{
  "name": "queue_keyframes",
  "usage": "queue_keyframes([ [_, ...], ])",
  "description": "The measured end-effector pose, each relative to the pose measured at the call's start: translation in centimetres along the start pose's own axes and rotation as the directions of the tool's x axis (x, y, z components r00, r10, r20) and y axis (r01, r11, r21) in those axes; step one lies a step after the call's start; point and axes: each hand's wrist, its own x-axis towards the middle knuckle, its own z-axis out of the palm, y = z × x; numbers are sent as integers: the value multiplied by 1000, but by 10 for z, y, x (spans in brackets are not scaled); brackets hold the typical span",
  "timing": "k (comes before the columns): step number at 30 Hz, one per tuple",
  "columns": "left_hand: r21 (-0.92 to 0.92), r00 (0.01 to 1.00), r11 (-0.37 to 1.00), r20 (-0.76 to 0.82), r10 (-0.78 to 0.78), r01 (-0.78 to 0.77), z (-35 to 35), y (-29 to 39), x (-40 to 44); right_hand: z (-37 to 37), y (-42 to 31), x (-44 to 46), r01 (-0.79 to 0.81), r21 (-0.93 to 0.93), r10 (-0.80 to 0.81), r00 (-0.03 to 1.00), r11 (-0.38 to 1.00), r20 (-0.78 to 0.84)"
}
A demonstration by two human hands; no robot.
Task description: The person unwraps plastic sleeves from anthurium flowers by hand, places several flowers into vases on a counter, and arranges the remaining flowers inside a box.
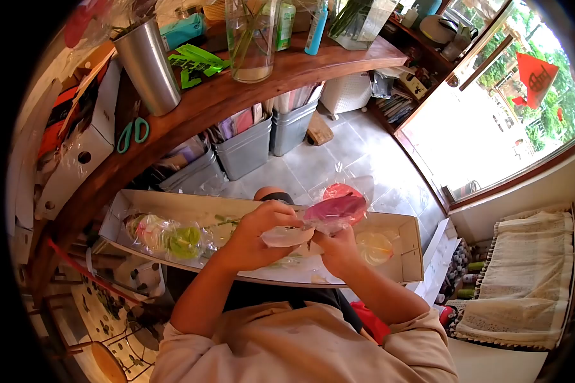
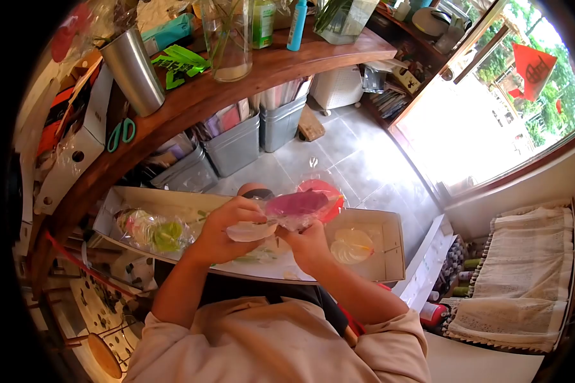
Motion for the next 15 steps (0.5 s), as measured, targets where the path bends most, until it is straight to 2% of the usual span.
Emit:
queue_keyframes([
  [2, 26, 997, 997, -2, 74, -74, 4, -17, -4, 3, -3, -4, 43, -92, -43, 999, 995, 9],
  [4, -5, 997, 999, -57, 48, -48, 6, -18, -6, 3, 0, -6, 105, -156, -105, 994, 982, 6],
  [5, -22, 996, 999, -82, 33, -35, 8, -19, -7, 2, -2, -7, 30, -168, -33, 999, 985, -17],
  [7, -80, 980, 988, -139, -141, 131, 13, -16, -10, 10, -17, -13, -129, -184, 120, 991, 974, -61],
  [8, -111, 959, 970, -165, -231, 214, 16, -14, -12, 13, -20, -14, -112, -279, 106, 994, 954, -37],
  [10, -275, 920, 921, -203, -336, 275, 24, -7, -8, 18, -24, -13, -59, -460, 74, 997, 886, 14],
  [11, -356, 897, 886, -214, -386, 296, 26, -4, -6, 18, -17, -12, -40, -371, 42, 999, 928, -5],
  [13, -330, 869, 884, -256, -422, 332, 28, -11, -8, 16, 5, -8, 8, -184, -18, 999, 983, -51],
  [15, -340, 855, 877, -277, -438, 340, 28, -16, -9, 12, 9, -7, -11, -98, 6, 999, 995, -52],
])
